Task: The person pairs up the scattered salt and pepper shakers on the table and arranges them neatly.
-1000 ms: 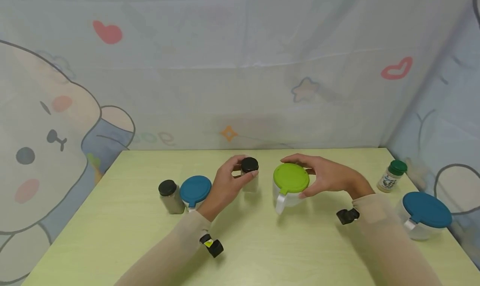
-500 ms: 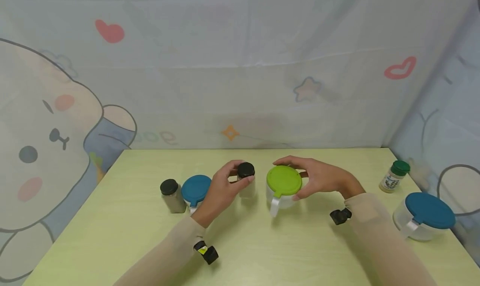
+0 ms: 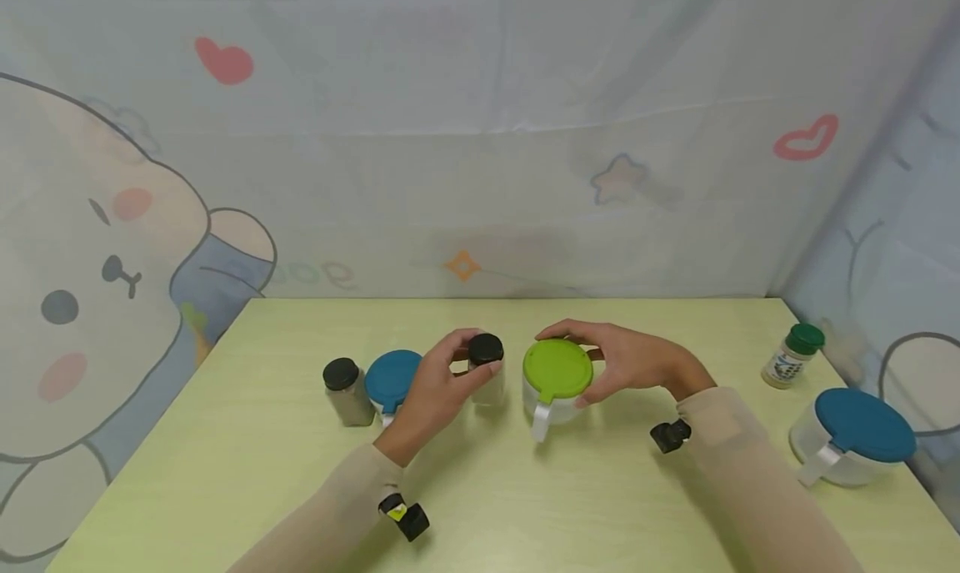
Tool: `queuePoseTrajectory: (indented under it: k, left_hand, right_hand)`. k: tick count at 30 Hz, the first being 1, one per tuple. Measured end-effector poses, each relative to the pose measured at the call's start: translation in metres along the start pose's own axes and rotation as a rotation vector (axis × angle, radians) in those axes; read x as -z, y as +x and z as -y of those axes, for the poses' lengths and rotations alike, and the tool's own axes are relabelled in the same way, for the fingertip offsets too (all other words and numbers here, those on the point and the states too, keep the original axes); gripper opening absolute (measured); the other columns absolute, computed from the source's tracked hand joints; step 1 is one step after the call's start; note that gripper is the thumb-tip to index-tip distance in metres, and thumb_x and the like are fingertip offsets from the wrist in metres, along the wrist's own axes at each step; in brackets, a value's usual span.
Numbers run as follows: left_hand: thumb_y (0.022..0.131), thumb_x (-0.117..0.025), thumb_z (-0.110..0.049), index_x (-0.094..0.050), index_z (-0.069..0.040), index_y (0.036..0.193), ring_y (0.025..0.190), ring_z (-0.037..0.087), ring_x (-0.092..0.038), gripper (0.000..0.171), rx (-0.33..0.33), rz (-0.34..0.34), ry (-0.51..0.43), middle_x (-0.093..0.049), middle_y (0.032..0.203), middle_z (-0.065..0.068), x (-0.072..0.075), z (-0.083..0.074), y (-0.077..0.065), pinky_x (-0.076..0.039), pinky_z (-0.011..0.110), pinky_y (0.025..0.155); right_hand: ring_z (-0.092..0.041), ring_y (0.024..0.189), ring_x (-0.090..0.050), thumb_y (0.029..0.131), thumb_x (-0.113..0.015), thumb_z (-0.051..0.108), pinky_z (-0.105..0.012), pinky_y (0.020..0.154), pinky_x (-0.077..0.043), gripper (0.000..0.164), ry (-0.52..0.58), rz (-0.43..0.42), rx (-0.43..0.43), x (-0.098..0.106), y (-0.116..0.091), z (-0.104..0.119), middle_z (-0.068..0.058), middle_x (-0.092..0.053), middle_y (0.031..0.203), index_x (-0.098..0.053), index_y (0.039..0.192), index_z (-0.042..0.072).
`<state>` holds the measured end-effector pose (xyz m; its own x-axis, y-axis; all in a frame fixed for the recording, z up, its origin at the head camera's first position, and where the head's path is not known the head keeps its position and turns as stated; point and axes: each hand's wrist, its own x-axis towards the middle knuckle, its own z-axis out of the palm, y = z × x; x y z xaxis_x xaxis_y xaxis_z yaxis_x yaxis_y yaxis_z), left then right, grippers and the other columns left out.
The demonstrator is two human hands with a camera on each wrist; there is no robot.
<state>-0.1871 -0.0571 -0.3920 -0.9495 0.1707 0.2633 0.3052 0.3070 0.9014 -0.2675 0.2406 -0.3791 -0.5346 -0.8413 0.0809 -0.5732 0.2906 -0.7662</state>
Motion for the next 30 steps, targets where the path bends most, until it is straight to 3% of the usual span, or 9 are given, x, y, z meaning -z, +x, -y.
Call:
queuePoseTrajectory:
  k: [16, 30]
  left_hand:
    - [0.094, -0.076, -0.023, -0.060, -0.013, 0.132, 0.116, 0.022, -0.060, 0.043, 0.003, 0.001, 0.027, -0.062, 0.128, 0.004, 0.002, 0.001, -0.006, -0.057, 0.035, 0.094]
    - [0.094, -0.075, -0.023, -0.059, -0.014, 0.134, 0.117, 0.020, -0.059, 0.043, 0.031, 0.006, 0.047, -0.061, 0.129, 0.003, 0.004, 0.007, -0.012, -0.056, 0.035, 0.095]
  right_hand:
    - [-0.018, 0.132, -0.050, 0.076, -0.088, 0.018, -0.045, 0.113, -0.041, 0.084, 0.055, 0.074, -0.032, -0.008, 0.016, -0.005, 0.006, -0.053, 0.146, -0.045, 0.148, 0.030]
    - [-0.019, 0.132, -0.050, 0.074, -0.087, 0.014, -0.052, 0.113, -0.039, 0.086, 0.091, 0.111, -0.022, -0.014, 0.024, -0.007, 0.005, -0.053, 0.145, -0.046, 0.147, 0.030]
